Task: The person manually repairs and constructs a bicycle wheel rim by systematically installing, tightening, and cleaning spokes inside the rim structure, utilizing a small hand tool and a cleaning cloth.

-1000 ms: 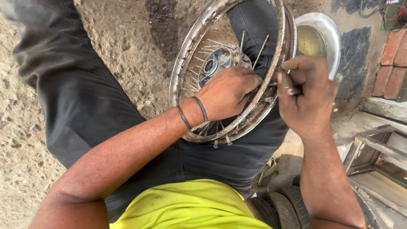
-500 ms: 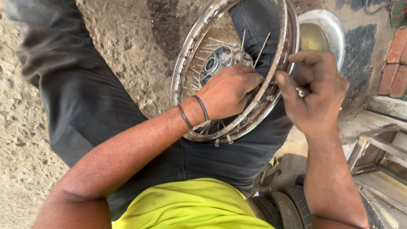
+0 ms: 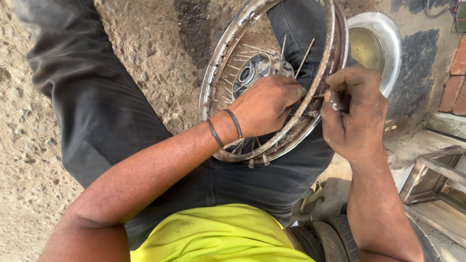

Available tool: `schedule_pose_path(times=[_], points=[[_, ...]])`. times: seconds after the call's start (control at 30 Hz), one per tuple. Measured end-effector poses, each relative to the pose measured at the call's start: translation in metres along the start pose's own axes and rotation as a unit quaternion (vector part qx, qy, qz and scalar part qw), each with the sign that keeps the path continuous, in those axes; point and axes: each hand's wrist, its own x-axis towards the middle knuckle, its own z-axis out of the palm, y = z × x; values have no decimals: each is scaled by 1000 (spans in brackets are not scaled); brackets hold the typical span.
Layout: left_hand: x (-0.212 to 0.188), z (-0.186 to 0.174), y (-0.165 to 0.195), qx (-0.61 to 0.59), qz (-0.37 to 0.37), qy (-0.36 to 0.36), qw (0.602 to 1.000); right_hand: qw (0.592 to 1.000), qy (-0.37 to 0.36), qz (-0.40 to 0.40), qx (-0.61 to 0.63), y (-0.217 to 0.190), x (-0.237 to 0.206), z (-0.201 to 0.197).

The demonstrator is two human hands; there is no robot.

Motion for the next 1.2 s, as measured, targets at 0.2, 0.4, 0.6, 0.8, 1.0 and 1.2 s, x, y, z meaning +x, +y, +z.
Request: schedule_pose_path(times=[0.2,0.4,0.6,0.8,1.0,1.2], points=[[-1,1,0,2,-10,-13,1000,1000,13,12,-6,7,-4,0],[0,1,0,12,-8,-12,1000,1000,3,-13,-10,10,2,0],[-1,0,1,4,-20,-15,1000,999,-21,26,15,-1,3,-7],[0,-1,3,1,-20,-22,1000,1000,-6,12,-1,-1,6,-7],[-1,0,1,12,7,-6,1000,999,-20,12,-24,4,2,-8],[-1,0,-1,2,5,-18,1000,999,-23,-8,25,9,-1,-6]])
